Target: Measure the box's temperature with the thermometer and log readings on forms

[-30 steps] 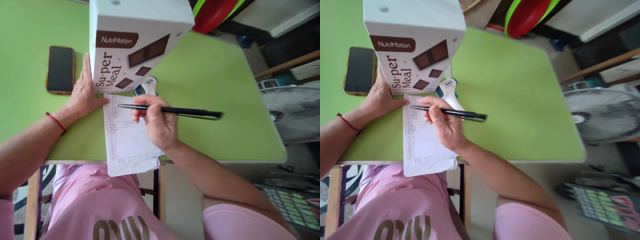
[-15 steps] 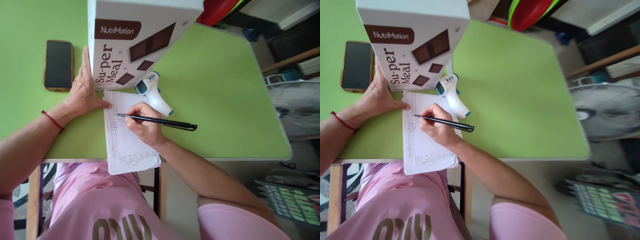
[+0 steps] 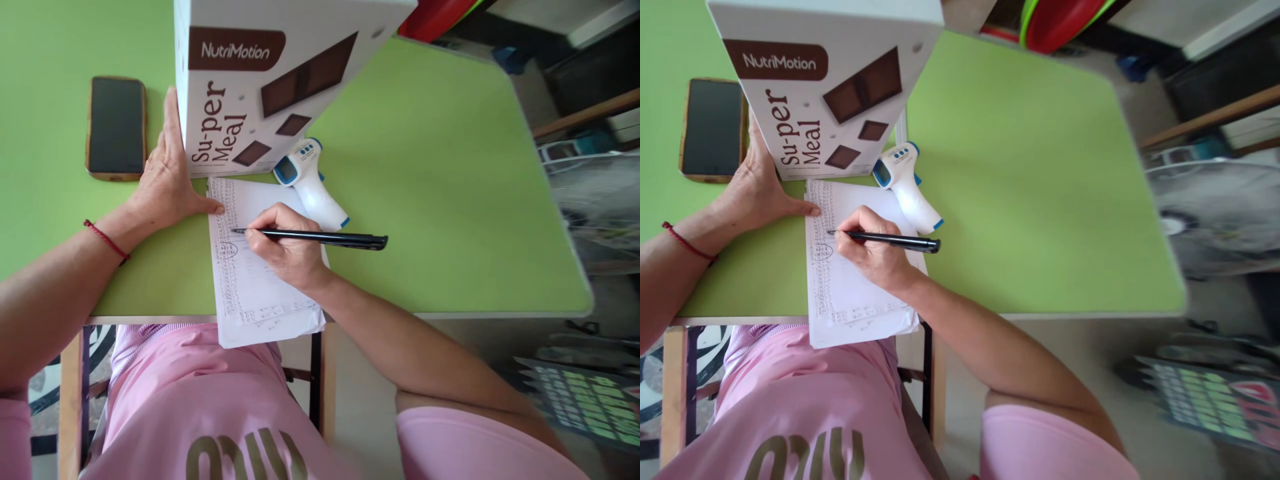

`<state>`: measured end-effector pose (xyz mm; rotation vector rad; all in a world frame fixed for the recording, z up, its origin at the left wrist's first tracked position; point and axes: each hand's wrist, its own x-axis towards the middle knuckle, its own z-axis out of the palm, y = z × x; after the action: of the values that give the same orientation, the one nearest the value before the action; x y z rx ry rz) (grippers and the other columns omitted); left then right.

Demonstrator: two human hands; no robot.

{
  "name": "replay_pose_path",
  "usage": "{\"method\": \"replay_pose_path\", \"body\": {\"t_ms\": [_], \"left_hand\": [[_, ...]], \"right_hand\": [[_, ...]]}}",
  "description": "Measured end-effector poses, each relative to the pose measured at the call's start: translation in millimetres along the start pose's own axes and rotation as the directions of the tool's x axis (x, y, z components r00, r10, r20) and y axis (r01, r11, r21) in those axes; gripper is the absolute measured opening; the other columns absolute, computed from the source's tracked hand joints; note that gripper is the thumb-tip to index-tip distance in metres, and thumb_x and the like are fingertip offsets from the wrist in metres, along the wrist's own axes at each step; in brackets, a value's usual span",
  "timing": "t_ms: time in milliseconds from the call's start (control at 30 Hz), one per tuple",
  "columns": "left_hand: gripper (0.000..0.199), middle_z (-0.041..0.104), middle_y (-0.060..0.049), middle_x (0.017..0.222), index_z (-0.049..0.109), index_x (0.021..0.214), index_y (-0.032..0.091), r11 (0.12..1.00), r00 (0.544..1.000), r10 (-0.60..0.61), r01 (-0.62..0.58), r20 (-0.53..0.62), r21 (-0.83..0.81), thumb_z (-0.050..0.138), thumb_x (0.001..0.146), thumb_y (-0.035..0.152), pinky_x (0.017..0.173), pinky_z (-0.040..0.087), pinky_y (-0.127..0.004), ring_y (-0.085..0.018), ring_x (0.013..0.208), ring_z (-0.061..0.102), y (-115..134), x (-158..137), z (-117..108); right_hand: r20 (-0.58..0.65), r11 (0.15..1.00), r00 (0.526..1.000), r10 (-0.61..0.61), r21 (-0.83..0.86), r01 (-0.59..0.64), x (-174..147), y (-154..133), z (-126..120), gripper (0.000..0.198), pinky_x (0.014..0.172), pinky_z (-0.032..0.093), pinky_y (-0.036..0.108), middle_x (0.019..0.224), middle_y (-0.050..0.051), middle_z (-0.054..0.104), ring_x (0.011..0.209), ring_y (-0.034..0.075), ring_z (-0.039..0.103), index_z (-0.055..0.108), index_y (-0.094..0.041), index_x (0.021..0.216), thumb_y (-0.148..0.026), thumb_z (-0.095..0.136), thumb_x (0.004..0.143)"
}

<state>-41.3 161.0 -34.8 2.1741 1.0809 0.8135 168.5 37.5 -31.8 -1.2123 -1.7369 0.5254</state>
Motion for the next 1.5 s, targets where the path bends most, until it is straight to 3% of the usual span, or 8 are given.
{"method": "replay_pose_path", "body": {"t_ms": [167,800,1100,1333,1500], "left_hand": [[0.164,-0.001,-0.004,0.175,-0.014,0.163,0.036,1.000,1.000,-0.011,0.011,0.005,-0.001,0.100,0.046,0.043,0.133,0.016,-0.057,-0.041,0.161,0.001,-2.0,0.1,-0.3],[0.163,-0.003,-0.002,0.175,-0.015,0.162,0.037,1.000,1.000,-0.016,0.016,0.009,0.005,0.099,0.046,0.043,0.135,0.011,-0.055,-0.039,0.161,-0.003,-2.0,0.4,-0.9],[0.161,-0.002,-0.001,0.175,-0.015,0.162,0.038,1.000,1.000,-0.021,0.021,0.021,-0.002,0.098,0.047,0.043,0.135,0.010,-0.055,-0.039,0.161,0.000,-0.6,0.5,-2.5],[0.164,0.000,-0.001,0.175,-0.015,0.162,0.038,1.000,1.000,-0.011,0.011,0.012,-0.001,0.099,0.045,0.040,0.135,0.011,-0.057,-0.039,0.161,0.000,-1.0,0.1,-2.8],[0.163,0.001,-0.001,0.175,-0.017,0.162,0.039,1.000,1.000,-0.019,0.019,0.014,0.013,0.099,0.047,0.041,0.135,0.012,-0.056,-0.038,0.161,0.000,-0.2,0.3,-3.1]], "right_hand": [[0.036,0.999,0.999,0.026,-0.026,-0.025,0.2,-1.2,-0.7,0.017,0.048,0.043,0.023,0.061,-0.006,0.058,0.049,0.009,0.046,0.056,-0.024,0.077,-0.033,0.064,0.089],[-0.017,1.000,1.000,0.015,0.004,-0.015,0.5,-1.9,0.2,0.015,0.046,0.040,0.022,0.059,-0.006,0.058,0.049,0.008,0.047,0.055,-0.023,0.073,-0.026,0.063,0.085],[0.023,0.999,0.999,0.026,0.021,-0.026,0.8,-2.2,-0.8,0.014,0.047,0.040,0.023,0.059,-0.007,0.056,0.049,0.008,0.046,0.053,-0.024,0.074,-0.024,0.063,0.084],[0.051,0.997,0.996,0.075,-0.014,-0.075,0.7,-1.1,-1.3,0.020,0.048,0.041,0.025,0.059,-0.006,0.056,0.049,0.010,0.045,0.051,-0.024,0.073,-0.034,0.063,0.086],[0.020,0.999,0.999,0.033,0.004,-0.034,0.8,-2.0,-1.0,0.018,0.047,0.040,0.023,0.059,-0.006,0.056,0.049,0.009,0.045,0.051,-0.024,0.073,-0.029,0.063,0.086]]}}
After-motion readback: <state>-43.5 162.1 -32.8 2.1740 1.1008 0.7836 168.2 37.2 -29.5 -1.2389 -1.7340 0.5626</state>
